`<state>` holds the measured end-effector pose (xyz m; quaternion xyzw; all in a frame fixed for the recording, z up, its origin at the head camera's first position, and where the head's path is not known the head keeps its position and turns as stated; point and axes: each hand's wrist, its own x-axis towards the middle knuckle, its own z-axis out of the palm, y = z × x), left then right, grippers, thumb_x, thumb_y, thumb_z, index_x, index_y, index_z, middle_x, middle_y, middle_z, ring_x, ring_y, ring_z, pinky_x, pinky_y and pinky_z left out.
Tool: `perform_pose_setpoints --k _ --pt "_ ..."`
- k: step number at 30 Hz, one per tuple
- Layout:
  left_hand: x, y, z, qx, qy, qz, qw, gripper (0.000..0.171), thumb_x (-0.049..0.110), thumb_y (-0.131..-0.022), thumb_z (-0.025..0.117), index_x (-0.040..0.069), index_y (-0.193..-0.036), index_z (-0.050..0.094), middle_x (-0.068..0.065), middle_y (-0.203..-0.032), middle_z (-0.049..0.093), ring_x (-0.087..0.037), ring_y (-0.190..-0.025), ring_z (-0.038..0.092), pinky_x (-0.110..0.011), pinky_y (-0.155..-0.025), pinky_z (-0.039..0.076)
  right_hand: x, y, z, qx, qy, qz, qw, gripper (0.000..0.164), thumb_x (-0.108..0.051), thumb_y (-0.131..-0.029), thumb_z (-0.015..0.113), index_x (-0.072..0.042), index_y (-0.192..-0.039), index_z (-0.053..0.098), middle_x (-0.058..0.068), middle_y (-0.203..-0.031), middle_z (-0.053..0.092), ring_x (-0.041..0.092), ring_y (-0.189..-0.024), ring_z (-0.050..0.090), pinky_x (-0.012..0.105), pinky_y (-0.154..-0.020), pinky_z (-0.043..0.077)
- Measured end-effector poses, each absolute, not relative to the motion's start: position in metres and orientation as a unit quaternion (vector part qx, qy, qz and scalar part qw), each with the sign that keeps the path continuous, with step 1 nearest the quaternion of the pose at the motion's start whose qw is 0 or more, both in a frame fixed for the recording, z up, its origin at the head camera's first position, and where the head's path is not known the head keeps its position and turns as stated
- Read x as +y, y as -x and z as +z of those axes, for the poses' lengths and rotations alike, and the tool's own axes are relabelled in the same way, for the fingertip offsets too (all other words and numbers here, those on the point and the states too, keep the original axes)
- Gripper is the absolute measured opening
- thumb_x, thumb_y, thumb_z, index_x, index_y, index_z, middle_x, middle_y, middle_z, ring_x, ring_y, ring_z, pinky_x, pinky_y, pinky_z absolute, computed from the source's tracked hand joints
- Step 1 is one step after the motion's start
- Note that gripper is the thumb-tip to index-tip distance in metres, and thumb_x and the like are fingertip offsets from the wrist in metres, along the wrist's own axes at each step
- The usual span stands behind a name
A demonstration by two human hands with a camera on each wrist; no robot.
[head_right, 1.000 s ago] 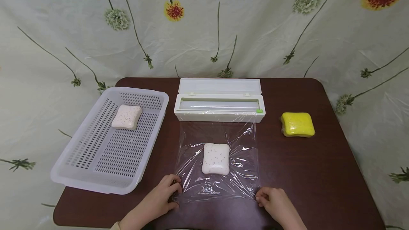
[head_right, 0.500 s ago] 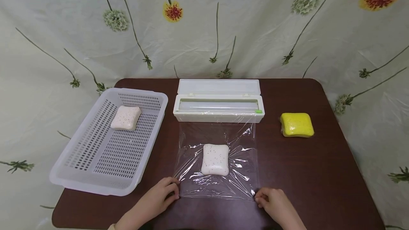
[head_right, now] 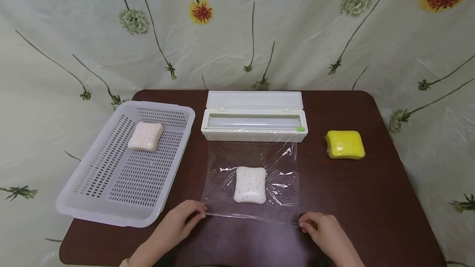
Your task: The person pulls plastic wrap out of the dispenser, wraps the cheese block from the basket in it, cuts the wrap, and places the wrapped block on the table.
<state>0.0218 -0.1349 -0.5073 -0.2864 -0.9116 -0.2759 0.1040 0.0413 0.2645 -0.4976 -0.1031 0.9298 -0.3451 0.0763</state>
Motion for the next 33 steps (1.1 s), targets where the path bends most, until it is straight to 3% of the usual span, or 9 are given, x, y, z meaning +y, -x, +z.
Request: perform_pose_setpoints --k 5,9,19,29,33 --pt "-0.129 -0.018 -0.506 -0.915 0.256 -0.284 0.127 0.024 0.01 -0.08 0.08 0.021 -0.093 0.063 0.013 -0.092 0.067 -0.001 -0.086 0.063 -0.011 -0.076 0.049 0.263 -0.035 -0.49 0.942 0.094 -0.322 -0.007 0.02 -0.008 -0.078 0.08 -0.025 -0.079 0.07 -0.021 -0.072 0.064 -0.01 -0.064 0.052 0.02 -0.056 0.046" --pt "-0.125 -0.014 -0.508 -0.919 0.226 -0.289 0.145 0.024 0.009 -0.08 0.081 0.02 -0.092 0.064 0.011 -0.085 0.066 0.001 -0.077 0.06 -0.012 -0.069 0.049 0.263 -0.028 -0.487 0.944 0.09 -0.315 -0.034 0.022 -0.006 -0.076 0.081 -0.025 -0.08 0.071 -0.02 -0.074 0.065 -0.009 -0.065 0.052 0.021 -0.058 0.048" --pt "-0.118 0.008 -0.516 -0.906 0.149 -0.367 0.15 0.018 0.005 -0.085 0.075 0.016 -0.095 0.065 0.008 -0.081 0.071 -0.001 -0.072 0.065 -0.012 -0.059 0.048 0.259 -0.002 -0.486 0.941 0.056 -0.334 0.009 0.012 -0.002 -0.085 0.074 -0.014 -0.088 0.072 -0.008 -0.08 0.071 -0.001 -0.068 0.062 0.02 -0.058 0.05" --pt "-0.111 0.027 -0.52 -0.916 0.095 -0.367 0.13 0.013 0.007 -0.086 0.075 0.013 -0.093 0.065 0.004 -0.077 0.069 -0.004 -0.065 0.063 -0.018 -0.058 0.053 0.255 0.02 -0.495 0.949 0.086 -0.302 -0.017 0.008 -0.005 -0.085 0.075 -0.012 -0.085 0.07 -0.006 -0.076 0.065 0.001 -0.064 0.054 0.024 -0.058 0.046" --pt "-0.11 0.034 -0.52 -0.937 0.095 -0.308 0.136 0.015 0.007 -0.083 0.078 0.014 -0.087 0.066 0.003 -0.082 0.066 -0.008 -0.072 0.061 -0.022 -0.061 0.052 0.253 0.026 -0.5 0.953 0.093 -0.287 -0.013 0.007 -0.005 -0.084 0.075 -0.011 -0.085 0.071 -0.004 -0.078 0.067 0.005 -0.065 0.053 0.025 -0.059 0.047"
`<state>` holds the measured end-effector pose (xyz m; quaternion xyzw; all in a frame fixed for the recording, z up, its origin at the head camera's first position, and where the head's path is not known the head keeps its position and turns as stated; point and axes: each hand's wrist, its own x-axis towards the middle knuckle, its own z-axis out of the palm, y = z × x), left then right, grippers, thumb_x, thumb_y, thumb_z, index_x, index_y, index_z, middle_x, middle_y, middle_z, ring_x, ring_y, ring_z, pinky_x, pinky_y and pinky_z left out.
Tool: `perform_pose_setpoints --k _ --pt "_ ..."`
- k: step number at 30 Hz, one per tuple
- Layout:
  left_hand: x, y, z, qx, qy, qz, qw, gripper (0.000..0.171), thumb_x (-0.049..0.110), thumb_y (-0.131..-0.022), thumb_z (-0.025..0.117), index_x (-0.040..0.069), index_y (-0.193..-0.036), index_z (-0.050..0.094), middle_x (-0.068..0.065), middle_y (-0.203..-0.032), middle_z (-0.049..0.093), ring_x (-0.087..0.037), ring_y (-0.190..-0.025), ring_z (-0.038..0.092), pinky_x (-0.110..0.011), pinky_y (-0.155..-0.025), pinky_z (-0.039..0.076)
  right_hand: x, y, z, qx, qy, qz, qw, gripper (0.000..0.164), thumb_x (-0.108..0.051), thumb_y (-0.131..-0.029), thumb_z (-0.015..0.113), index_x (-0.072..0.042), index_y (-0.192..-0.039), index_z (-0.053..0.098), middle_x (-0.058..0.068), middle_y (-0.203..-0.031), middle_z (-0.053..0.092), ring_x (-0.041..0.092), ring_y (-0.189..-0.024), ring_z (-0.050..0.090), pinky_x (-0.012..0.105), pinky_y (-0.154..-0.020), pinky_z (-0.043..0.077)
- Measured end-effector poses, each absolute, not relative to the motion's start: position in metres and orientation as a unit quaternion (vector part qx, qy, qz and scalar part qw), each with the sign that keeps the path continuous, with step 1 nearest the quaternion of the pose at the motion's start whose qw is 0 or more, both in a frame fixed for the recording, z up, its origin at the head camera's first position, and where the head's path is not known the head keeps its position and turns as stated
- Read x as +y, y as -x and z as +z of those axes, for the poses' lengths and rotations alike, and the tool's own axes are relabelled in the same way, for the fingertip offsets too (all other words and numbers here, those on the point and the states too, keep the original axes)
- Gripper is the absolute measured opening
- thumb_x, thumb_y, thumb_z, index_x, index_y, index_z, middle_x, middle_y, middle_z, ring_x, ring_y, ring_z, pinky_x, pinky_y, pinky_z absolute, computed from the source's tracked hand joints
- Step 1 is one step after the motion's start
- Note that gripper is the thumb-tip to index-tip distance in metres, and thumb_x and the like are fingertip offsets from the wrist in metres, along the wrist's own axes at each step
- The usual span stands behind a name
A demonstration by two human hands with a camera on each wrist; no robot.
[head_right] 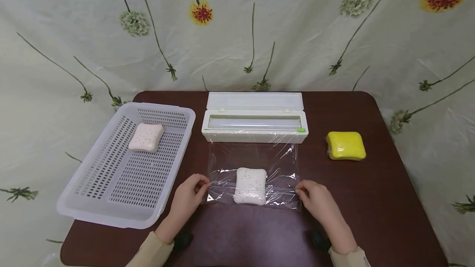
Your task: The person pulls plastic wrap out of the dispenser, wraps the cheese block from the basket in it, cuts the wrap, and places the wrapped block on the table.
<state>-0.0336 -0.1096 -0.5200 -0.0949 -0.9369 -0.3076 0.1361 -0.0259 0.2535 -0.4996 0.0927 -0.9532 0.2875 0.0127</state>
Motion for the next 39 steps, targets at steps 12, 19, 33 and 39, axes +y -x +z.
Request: perform_pose_setpoints --k 12,19,33,39 --pt "-0.104 0.041 -0.523 -0.956 0.09 -0.254 0.116 0.031 -0.007 -0.073 0.078 0.016 -0.068 0.058 0.003 -0.073 0.052 -0.012 -0.07 0.048 -0.023 -0.058 0.043 0.242 0.033 -0.51 -0.96 -0.123 0.253 -0.009 0.008 -0.001 -0.083 0.075 -0.007 -0.086 0.071 0.004 -0.086 0.07 0.015 -0.073 0.063 0.033 -0.063 0.052" --pt "-0.103 0.038 -0.528 -0.961 0.085 -0.254 0.065 0.03 -0.007 -0.074 0.077 0.017 -0.069 0.059 0.005 -0.073 0.051 -0.011 -0.067 0.054 -0.023 -0.057 0.045 0.236 0.032 -0.513 -0.962 -0.115 0.245 -0.035 0.012 -0.001 -0.083 0.075 -0.006 -0.09 0.066 0.003 -0.079 0.068 0.013 -0.066 0.059 0.029 -0.057 0.049" --pt "-0.099 0.023 -0.522 -0.969 0.196 -0.133 0.069 0.021 -0.002 -0.081 0.074 0.006 -0.101 0.074 -0.005 -0.099 0.064 -0.022 -0.091 0.062 -0.032 -0.067 0.056 0.23 0.018 -0.518 -0.97 -0.182 0.16 0.011 0.024 -0.006 -0.076 0.082 -0.002 -0.099 0.075 0.01 -0.107 0.067 0.027 -0.096 0.064 0.04 -0.077 0.056" --pt "-0.1 0.013 -0.518 -0.968 0.228 -0.086 0.059 0.031 -0.003 -0.083 0.072 -0.001 -0.114 0.071 -0.012 -0.113 0.064 -0.026 -0.101 0.063 -0.035 -0.073 0.057 0.231 0.009 -0.525 -0.971 -0.195 0.119 0.067 0.032 -0.007 -0.074 0.084 -0.001 -0.104 0.076 0.017 -0.123 0.061 0.034 -0.103 0.058 0.041 -0.077 0.056"
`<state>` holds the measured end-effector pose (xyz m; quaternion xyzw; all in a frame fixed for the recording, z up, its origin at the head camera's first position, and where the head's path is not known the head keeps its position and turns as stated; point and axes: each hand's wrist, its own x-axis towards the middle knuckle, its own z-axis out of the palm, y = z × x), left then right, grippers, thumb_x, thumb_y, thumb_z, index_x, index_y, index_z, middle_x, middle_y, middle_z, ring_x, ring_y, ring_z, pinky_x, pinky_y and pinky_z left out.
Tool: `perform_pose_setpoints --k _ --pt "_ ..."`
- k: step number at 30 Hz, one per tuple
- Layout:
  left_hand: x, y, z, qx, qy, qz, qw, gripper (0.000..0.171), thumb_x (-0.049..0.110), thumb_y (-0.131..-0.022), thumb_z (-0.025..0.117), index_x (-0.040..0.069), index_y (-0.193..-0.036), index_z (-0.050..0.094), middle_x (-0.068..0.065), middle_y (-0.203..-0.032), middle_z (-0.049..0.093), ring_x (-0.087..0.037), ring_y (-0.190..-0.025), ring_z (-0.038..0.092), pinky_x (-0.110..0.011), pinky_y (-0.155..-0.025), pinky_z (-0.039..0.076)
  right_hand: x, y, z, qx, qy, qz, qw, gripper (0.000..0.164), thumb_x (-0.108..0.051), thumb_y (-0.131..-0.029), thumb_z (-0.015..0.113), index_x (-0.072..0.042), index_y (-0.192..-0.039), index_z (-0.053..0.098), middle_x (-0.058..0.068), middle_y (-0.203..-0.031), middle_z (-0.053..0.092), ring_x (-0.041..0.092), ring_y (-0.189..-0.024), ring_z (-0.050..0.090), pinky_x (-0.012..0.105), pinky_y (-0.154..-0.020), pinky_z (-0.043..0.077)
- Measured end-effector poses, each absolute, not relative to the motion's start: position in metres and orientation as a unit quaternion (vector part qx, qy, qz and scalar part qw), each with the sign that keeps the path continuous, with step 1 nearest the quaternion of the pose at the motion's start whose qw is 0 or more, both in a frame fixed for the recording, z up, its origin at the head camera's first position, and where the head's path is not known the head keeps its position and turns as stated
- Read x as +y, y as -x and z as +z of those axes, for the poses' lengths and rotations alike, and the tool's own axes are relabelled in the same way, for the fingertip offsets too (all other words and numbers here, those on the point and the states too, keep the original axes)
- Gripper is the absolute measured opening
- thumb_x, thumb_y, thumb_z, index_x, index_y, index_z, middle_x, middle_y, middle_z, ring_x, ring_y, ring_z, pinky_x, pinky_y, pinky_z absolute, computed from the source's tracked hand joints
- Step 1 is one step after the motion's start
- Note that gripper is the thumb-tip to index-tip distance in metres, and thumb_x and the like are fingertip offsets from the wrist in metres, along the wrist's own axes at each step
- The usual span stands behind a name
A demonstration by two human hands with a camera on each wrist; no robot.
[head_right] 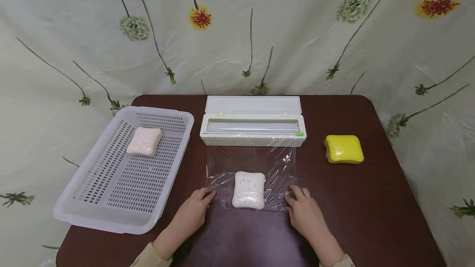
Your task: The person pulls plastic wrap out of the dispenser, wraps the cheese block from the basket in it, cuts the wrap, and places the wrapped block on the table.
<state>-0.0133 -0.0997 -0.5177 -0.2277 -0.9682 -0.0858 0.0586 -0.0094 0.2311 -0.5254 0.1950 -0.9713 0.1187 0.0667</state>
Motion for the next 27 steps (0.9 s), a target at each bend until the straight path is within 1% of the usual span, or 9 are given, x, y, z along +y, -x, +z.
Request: perform_pose_setpoints --k 3,5,8,11,15,19,22,24,27 --pt "-0.101 0.009 -0.515 -0.969 0.229 -0.08 0.055 0.031 -0.002 -0.084 0.07 -0.002 -0.115 0.069 -0.013 -0.117 0.065 -0.027 -0.106 0.064 -0.037 -0.079 0.058 0.232 0.007 -0.523 -0.971 -0.179 0.141 0.078 0.03 -0.004 -0.075 0.082 0.001 -0.104 0.075 0.017 -0.123 0.062 0.035 -0.106 0.06 0.044 -0.081 0.056" --pt "-0.102 0.008 -0.512 -0.967 0.23 -0.085 0.065 0.03 -0.002 -0.084 0.07 -0.001 -0.114 0.069 -0.013 -0.117 0.066 -0.027 -0.108 0.064 -0.037 -0.082 0.058 0.232 0.004 -0.519 -0.969 -0.163 0.163 0.083 0.028 -0.002 -0.077 0.08 0.003 -0.104 0.074 0.016 -0.121 0.064 0.034 -0.107 0.061 0.045 -0.084 0.056" --pt "-0.103 0.006 -0.508 -0.961 0.24 -0.101 0.092 0.026 0.0 -0.083 0.072 0.001 -0.109 0.071 -0.011 -0.113 0.068 -0.026 -0.107 0.064 -0.035 -0.083 0.057 0.231 -0.001 -0.513 -0.968 -0.148 0.185 0.081 0.025 0.0 -0.078 0.078 0.003 -0.102 0.073 0.013 -0.115 0.067 0.03 -0.107 0.063 0.042 -0.085 0.056" --pt "-0.105 0.006 -0.506 -0.952 0.259 -0.119 0.108 0.025 0.003 -0.079 0.078 0.005 -0.103 0.071 -0.007 -0.108 0.068 -0.023 -0.104 0.065 -0.033 -0.082 0.057 0.229 -0.006 -0.51 -0.965 -0.155 0.196 0.083 0.023 0.001 -0.076 0.08 0.001 -0.099 0.074 0.01 -0.11 0.069 0.027 -0.104 0.066 0.04 -0.084 0.057" --pt "-0.108 0.006 -0.505 -0.95 0.276 -0.125 0.076 0.031 0.009 -0.076 0.083 0.008 -0.104 0.071 -0.004 -0.109 0.068 -0.021 -0.105 0.064 -0.033 -0.085 0.056 0.226 -0.012 -0.515 -0.959 -0.183 0.195 0.091 0.029 0.002 -0.071 0.084 0.001 -0.098 0.074 0.01 -0.109 0.07 0.027 -0.103 0.068 0.037 -0.081 0.058" --pt "-0.111 0.006 -0.509 -0.954 0.277 -0.111 0.04 0.038 0.011 -0.074 0.085 0.008 -0.109 0.07 -0.005 -0.114 0.068 -0.021 -0.107 0.065 -0.033 -0.087 0.056 0.225 -0.014 -0.523 -0.96 -0.193 0.186 0.083 0.034 0.002 -0.069 0.084 0.004 -0.101 0.073 0.012 -0.111 0.07 0.029 -0.102 0.069 0.037 -0.08 0.058" --pt "-0.114 0.008 -0.513 -0.953 0.28 -0.105 0.039 0.039 0.008 -0.072 0.085 0.008 -0.108 0.07 -0.004 -0.113 0.068 -0.021 -0.106 0.065 -0.033 -0.086 0.057 0.226 -0.013 -0.527 -0.962 -0.194 0.176 0.08 0.033 0.003 -0.068 0.084 0.004 -0.1 0.073 0.012 -0.109 0.071 0.028 -0.1 0.069 0.037 -0.08 0.058" --pt "-0.114 0.01 -0.516 -0.954 0.279 -0.102 0.047 0.037 0.005 -0.071 0.085 0.009 -0.105 0.071 -0.003 -0.111 0.069 -0.019 -0.103 0.066 -0.032 -0.083 0.057 0.226 -0.012 -0.529 -0.962 -0.195 0.17 0.084 0.032 0.003 -0.068 0.085 0.004 -0.098 0.073 0.01 -0.106 0.07 0.027 -0.098 0.069 0.036 -0.08 0.058" --pt "-0.115 0.013 -0.519 -0.953 0.272 -0.113 0.066 0.028 0.001 -0.069 0.084 0.012 -0.091 0.071 0.001 -0.103 0.071 -0.015 -0.095 0.067 -0.029 -0.077 0.057 0.225 -0.011 -0.53 -0.964 -0.188 0.168 0.089 0.032 0.002 -0.066 0.086 0.003 -0.095 0.073 0.008 -0.103 0.07 0.025 -0.096 0.07 0.034 -0.079 0.058"
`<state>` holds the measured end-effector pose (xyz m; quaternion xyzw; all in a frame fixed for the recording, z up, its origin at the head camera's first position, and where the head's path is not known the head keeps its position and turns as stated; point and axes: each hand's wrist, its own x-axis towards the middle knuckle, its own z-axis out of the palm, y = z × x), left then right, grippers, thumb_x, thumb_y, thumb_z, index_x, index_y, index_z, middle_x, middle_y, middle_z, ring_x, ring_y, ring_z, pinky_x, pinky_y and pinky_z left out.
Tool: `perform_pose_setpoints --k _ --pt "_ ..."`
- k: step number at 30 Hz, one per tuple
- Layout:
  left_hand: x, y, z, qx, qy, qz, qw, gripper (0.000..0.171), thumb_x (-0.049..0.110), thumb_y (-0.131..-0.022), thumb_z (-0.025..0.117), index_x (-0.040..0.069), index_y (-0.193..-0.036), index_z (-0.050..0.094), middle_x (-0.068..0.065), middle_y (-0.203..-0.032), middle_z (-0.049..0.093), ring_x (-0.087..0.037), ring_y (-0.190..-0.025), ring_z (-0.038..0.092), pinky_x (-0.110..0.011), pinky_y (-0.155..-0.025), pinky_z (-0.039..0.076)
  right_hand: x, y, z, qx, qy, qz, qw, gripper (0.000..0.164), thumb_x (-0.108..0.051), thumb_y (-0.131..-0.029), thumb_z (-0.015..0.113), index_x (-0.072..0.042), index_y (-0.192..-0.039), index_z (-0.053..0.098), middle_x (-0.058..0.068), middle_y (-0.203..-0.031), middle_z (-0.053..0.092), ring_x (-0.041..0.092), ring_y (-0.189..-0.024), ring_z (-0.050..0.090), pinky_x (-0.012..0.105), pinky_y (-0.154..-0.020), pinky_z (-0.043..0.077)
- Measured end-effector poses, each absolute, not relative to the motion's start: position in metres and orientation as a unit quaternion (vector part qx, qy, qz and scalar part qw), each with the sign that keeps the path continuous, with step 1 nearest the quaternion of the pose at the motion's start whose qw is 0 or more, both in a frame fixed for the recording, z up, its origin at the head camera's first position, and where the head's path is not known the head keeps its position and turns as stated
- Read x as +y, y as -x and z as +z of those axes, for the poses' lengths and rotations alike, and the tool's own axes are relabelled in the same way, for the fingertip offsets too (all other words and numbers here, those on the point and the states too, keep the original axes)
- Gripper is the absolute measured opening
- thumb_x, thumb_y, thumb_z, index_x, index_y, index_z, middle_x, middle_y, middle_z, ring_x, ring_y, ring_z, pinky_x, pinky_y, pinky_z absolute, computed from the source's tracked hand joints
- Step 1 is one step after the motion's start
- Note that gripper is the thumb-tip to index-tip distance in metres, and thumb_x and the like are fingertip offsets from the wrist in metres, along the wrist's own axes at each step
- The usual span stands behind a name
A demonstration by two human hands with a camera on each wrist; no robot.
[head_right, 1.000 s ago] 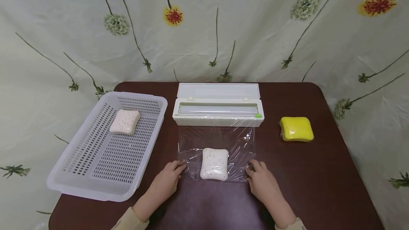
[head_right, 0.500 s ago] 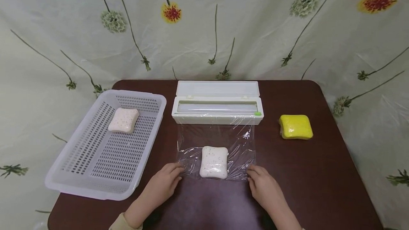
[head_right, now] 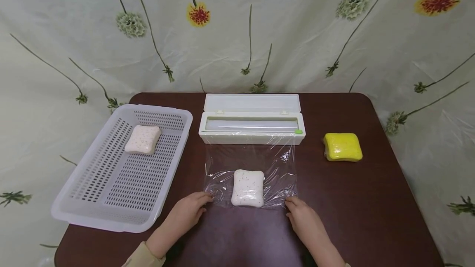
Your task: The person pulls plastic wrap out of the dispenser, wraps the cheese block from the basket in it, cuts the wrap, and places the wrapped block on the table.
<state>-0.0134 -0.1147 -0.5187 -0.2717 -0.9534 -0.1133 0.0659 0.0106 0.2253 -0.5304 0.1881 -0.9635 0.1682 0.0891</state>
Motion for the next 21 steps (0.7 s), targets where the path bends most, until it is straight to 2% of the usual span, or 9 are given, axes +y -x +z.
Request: perform_pose_setpoints --k 3,6,12,21 --pt "-0.114 0.017 -0.52 -0.953 0.263 -0.129 0.082 0.021 0.001 -0.071 0.083 0.013 -0.078 0.067 0.004 -0.091 0.069 -0.012 -0.083 0.067 -0.027 -0.069 0.055 0.224 -0.009 -0.53 -0.964 -0.18 0.17 0.101 0.03 0.001 -0.064 0.088 0.001 -0.091 0.073 0.006 -0.099 0.069 0.023 -0.092 0.07 0.033 -0.075 0.058" --pt "-0.112 0.018 -0.518 -0.954 0.253 -0.138 0.084 0.02 0.003 -0.076 0.081 0.015 -0.073 0.064 0.005 -0.081 0.066 -0.012 -0.074 0.065 -0.027 -0.062 0.053 0.223 -0.006 -0.531 -0.962 -0.179 0.166 0.123 0.026 0.001 -0.062 0.089 -0.001 -0.083 0.072 0.004 -0.093 0.068 0.02 -0.084 0.069 0.03 -0.068 0.058" --pt "-0.113 0.016 -0.515 -0.957 0.237 -0.152 0.071 0.018 0.006 -0.081 0.077 0.016 -0.077 0.063 0.005 -0.073 0.067 -0.012 -0.062 0.064 -0.027 -0.053 0.05 0.225 -0.003 -0.535 -0.956 -0.19 0.156 0.162 0.023 0.005 -0.061 0.088 -0.005 -0.073 0.07 -0.002 -0.081 0.063 0.013 -0.072 0.064 0.024 -0.061 0.055" --pt "-0.117 0.017 -0.516 -0.958 0.233 -0.148 0.072 0.015 0.009 -0.086 0.074 0.015 -0.084 0.061 0.003 -0.068 0.068 -0.012 -0.054 0.062 -0.026 -0.047 0.046 0.233 0.0 -0.535 -0.949 -0.201 0.168 0.178 0.03 0.006 -0.065 0.085 -0.009 -0.076 0.062 -0.003 -0.071 0.058 0.009 -0.062 0.055 0.022 -0.053 0.048"
